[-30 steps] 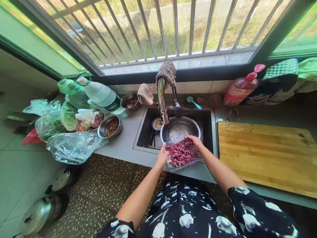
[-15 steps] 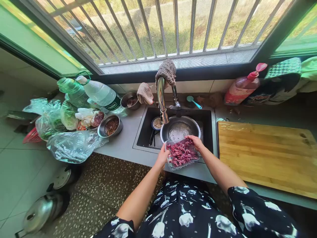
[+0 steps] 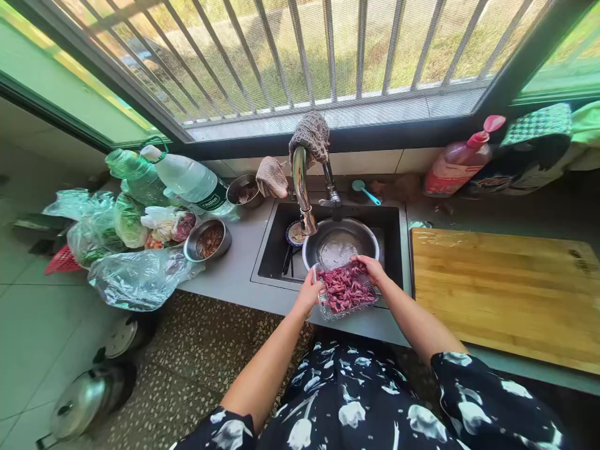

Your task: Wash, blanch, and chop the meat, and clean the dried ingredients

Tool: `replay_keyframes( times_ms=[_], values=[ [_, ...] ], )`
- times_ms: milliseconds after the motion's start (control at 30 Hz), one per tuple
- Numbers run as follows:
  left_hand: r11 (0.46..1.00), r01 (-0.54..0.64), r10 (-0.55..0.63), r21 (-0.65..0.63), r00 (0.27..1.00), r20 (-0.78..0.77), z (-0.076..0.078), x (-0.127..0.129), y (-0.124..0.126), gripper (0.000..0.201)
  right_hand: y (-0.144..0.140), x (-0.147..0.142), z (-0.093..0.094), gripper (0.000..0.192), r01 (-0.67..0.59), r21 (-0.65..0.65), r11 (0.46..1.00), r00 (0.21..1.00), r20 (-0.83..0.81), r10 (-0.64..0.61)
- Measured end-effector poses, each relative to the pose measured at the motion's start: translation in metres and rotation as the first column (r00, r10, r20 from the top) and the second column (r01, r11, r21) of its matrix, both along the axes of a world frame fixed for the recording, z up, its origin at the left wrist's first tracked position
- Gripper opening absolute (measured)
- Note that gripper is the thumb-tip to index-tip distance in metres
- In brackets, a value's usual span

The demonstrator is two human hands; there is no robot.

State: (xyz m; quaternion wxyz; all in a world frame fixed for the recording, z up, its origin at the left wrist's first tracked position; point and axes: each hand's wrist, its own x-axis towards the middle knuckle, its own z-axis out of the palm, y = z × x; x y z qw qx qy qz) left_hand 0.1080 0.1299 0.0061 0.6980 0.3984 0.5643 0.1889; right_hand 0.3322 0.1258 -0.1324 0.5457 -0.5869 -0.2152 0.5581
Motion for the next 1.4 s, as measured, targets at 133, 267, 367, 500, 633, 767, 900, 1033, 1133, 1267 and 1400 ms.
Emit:
replay_keyframes(
  times_ms=[133,267,367,500,633,767,900,1033,1133,1267,1400],
  values=[
    [1.000,0.023,-0.023,0.021,1.000,0.003,0.000,0.002,0.001,0.068,0.000,0.001,-0.002,0.023,0.018,0.019,1.000,0.999,-0.029,-0.018],
    [0.999,0.009,-0.008,0.034,1.000,-0.030,-0.003,0.003,0.003,0.072,-0.001,0.003,-0.006,0.023,0.021,0.034,0.999,0.998,-0.059,-0.019],
    [0.999,-0.007,0.009,0.039,0.998,-0.059,-0.005,0.004,0.004,0.076,-0.001,0.003,-0.009,0.023,0.017,0.026,1.000,0.998,-0.055,-0.016],
    [0.999,0.004,-0.001,0.046,0.998,-0.065,-0.004,0.007,0.004,0.077,-0.003,0.004,-0.008,0.025,0.001,0.021,1.000,0.998,-0.060,0.000],
    [0.998,0.022,-0.018,0.056,0.997,-0.079,0.000,0.010,0.004,0.077,-0.004,0.006,-0.007,0.027,0.016,-0.002,1.000,0.998,-0.057,-0.016],
    [0.997,0.028,-0.022,0.069,0.997,-0.077,0.006,0.015,0.004,0.075,-0.005,0.007,-0.008,0.030,0.009,-0.026,1.000,0.997,-0.071,-0.011],
    [0.997,0.024,-0.016,0.069,0.995,-0.103,0.012,0.019,0.004,0.074,-0.007,0.007,-0.009,0.032,0.005,-0.035,0.999,0.997,-0.081,-0.008],
    [0.995,0.029,-0.015,0.096,0.990,-0.139,0.014,0.021,0.006,0.072,-0.010,0.005,-0.008,0.034,0.006,-0.039,0.999,0.994,-0.107,-0.011],
    [0.991,0.050,-0.033,0.122,0.990,-0.138,0.013,0.021,0.008,0.071,-0.011,0.004,-0.007,0.033,0.024,-0.029,0.999,0.990,-0.141,-0.028],
    [0.988,0.057,-0.043,0.142,0.994,-0.097,0.015,0.022,0.012,0.061,-0.010,0.003,-0.004,0.031,0.044,-0.027,0.999,0.989,-0.143,-0.047],
    [0.990,0.070,-0.060,0.120,0.995,-0.084,0.023,0.022,0.015,0.055,-0.009,0.003,0.002,0.028,0.043,-0.019,0.999,0.984,-0.171,-0.045]
  ],
)
